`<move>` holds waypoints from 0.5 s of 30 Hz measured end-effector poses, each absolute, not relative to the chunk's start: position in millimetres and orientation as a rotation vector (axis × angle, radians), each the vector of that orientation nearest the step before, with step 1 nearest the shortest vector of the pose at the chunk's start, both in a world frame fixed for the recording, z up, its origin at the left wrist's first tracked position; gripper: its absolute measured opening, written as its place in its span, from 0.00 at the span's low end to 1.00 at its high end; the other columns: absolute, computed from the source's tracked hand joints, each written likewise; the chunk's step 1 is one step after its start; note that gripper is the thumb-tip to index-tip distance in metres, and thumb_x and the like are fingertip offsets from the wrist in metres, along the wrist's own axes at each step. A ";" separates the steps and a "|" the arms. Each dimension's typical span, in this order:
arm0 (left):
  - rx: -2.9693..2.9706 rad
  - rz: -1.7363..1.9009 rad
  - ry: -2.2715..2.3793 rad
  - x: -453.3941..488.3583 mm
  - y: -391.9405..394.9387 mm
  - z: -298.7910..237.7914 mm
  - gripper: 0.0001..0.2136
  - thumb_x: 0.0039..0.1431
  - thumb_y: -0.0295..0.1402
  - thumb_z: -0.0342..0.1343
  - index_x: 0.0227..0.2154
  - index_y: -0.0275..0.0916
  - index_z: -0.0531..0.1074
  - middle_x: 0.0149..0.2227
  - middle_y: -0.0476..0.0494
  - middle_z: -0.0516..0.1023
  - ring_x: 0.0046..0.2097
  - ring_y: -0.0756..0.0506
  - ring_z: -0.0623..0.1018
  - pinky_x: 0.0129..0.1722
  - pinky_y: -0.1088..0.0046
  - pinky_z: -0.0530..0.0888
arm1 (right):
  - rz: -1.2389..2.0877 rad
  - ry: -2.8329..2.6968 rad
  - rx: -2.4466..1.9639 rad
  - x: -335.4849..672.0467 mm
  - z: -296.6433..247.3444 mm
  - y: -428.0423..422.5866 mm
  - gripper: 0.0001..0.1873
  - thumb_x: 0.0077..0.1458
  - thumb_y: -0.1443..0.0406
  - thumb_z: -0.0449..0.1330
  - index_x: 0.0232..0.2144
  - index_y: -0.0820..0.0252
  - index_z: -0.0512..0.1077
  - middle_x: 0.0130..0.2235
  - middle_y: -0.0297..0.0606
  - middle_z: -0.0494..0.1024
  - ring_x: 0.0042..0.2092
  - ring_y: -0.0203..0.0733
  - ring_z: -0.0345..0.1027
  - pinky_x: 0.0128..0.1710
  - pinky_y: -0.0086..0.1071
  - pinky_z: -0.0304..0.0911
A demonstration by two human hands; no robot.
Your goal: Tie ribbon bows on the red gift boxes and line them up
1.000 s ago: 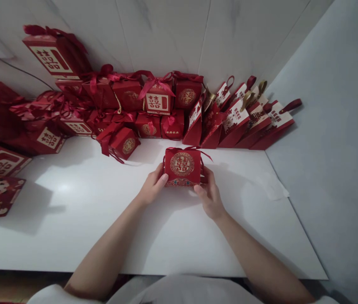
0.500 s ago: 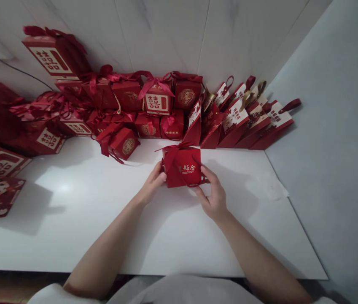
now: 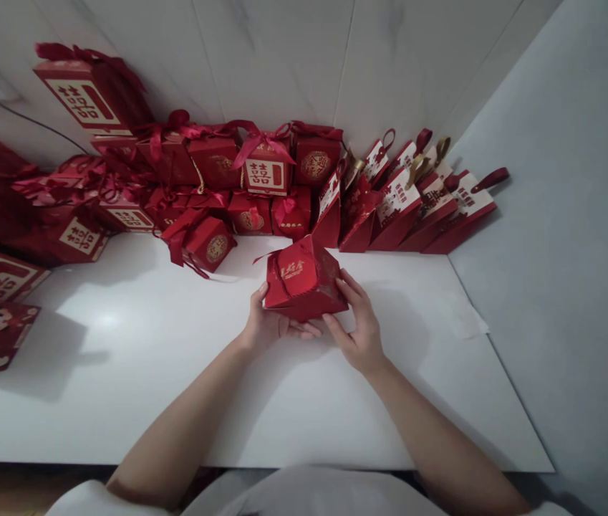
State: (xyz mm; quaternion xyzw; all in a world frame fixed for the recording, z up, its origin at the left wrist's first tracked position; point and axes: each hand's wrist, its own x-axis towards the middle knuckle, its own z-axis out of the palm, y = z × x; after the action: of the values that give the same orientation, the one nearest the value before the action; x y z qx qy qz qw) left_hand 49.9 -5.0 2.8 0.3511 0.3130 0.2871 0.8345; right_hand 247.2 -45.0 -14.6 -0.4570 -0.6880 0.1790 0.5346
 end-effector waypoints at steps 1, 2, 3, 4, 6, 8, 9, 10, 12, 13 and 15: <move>0.725 0.591 0.639 52.5 -6.7 2.1 0.45 0.47 0.69 0.37 0.51 0.35 0.71 0.40 0.31 0.82 0.43 0.31 0.81 0.40 0.56 0.76 | 0.415 -1.633 -1.081 247.1 -14.5 -45.3 0.32 0.60 0.65 0.59 0.64 0.46 0.56 0.66 0.44 0.58 0.66 0.54 0.55 0.62 0.58 0.58; 0.708 0.580 0.623 55.0 -8.2 1.0 0.45 0.47 0.69 0.35 0.51 0.35 0.71 0.40 0.31 0.81 0.43 0.31 0.81 0.40 0.57 0.76 | 0.407 -1.625 -1.075 247.1 -14.6 -45.8 0.32 0.60 0.65 0.59 0.64 0.46 0.56 0.66 0.44 0.58 0.66 0.54 0.55 0.62 0.57 0.60; 0.694 0.572 0.611 57.5 -9.6 -0.6 0.44 0.48 0.68 0.34 0.51 0.36 0.71 0.41 0.31 0.81 0.43 0.31 0.81 0.40 0.57 0.75 | 0.401 -1.613 -1.070 247.1 -14.8 -46.5 0.33 0.60 0.65 0.60 0.64 0.46 0.55 0.66 0.44 0.58 0.66 0.54 0.55 0.61 0.57 0.61; 0.681 0.569 0.603 59.6 -10.7 -2.6 0.43 0.49 0.67 0.34 0.51 0.36 0.71 0.42 0.31 0.81 0.44 0.31 0.80 0.40 0.57 0.75 | 0.399 -1.600 -1.065 247.0 -15.0 -47.2 0.33 0.59 0.65 0.60 0.64 0.46 0.55 0.67 0.44 0.57 0.66 0.54 0.54 0.60 0.57 0.62; 0.654 0.568 0.587 62.4 -11.4 -7.3 0.42 0.50 0.65 0.34 0.49 0.35 0.72 0.43 0.30 0.81 0.44 0.32 0.80 0.41 0.57 0.74 | 0.403 -1.583 -1.060 246.9 -14.6 -48.6 0.34 0.59 0.66 0.59 0.65 0.46 0.53 0.67 0.45 0.57 0.67 0.54 0.54 0.60 0.56 0.63; 0.617 0.581 0.566 62.7 -10.3 -12.4 0.40 0.51 0.63 0.37 0.48 0.34 0.73 0.43 0.30 0.81 0.44 0.32 0.80 0.44 0.57 0.73 | 0.383 -1.588 -1.054 246.9 -13.4 -49.7 0.34 0.60 0.67 0.59 0.65 0.46 0.53 0.67 0.44 0.58 0.67 0.54 0.54 0.59 0.55 0.64; 0.597 0.597 0.553 62.0 -9.3 -15.0 0.38 0.52 0.62 0.39 0.48 0.33 0.73 0.43 0.30 0.81 0.44 0.33 0.80 0.45 0.57 0.73 | 0.364 -1.604 -1.054 247.0 -12.8 -50.1 0.34 0.60 0.68 0.59 0.65 0.46 0.54 0.67 0.43 0.59 0.66 0.54 0.55 0.59 0.55 0.64; 0.578 0.614 0.537 60.7 -8.1 -17.6 0.37 0.53 0.60 0.40 0.48 0.33 0.73 0.44 0.30 0.81 0.45 0.33 0.80 0.46 0.57 0.73 | 0.332 -1.627 -1.052 247.2 -12.2 -50.4 0.34 0.60 0.68 0.59 0.65 0.45 0.55 0.66 0.43 0.60 0.66 0.53 0.56 0.59 0.55 0.64; 0.552 0.651 0.508 57.2 -5.7 -23.0 0.34 0.55 0.57 0.43 0.48 0.31 0.73 0.44 0.30 0.81 0.45 0.33 0.80 0.46 0.58 0.73 | 0.241 -1.682 -1.033 247.7 -11.9 -50.8 0.33 0.60 0.69 0.59 0.64 0.46 0.56 0.65 0.42 0.63 0.64 0.53 0.60 0.58 0.54 0.66; 0.541 0.669 0.495 55.3 -4.7 -25.7 0.32 0.56 0.55 0.44 0.48 0.31 0.73 0.44 0.30 0.81 0.46 0.33 0.80 0.46 0.59 0.74 | 0.192 -1.706 -1.016 247.9 -12.3 -51.0 0.33 0.59 0.69 0.59 0.64 0.47 0.57 0.64 0.42 0.64 0.62 0.53 0.63 0.57 0.53 0.67; 0.516 0.721 0.487 52.1 -3.4 -31.2 0.28 0.59 0.50 0.45 0.49 0.30 0.73 0.45 0.31 0.81 0.46 0.34 0.80 0.44 0.60 0.75 | 0.101 -1.737 -0.971 248.2 -13.5 -51.4 0.33 0.59 0.70 0.59 0.64 0.48 0.59 0.64 0.42 0.65 0.60 0.52 0.66 0.53 0.50 0.70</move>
State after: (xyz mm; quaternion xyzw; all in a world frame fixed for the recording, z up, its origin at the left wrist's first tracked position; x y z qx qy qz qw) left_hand 52.1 -3.4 -31.2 0.2470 0.2334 0.3453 0.8748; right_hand 248.2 -51.4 -13.5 -0.4091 -0.7318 0.0427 0.5434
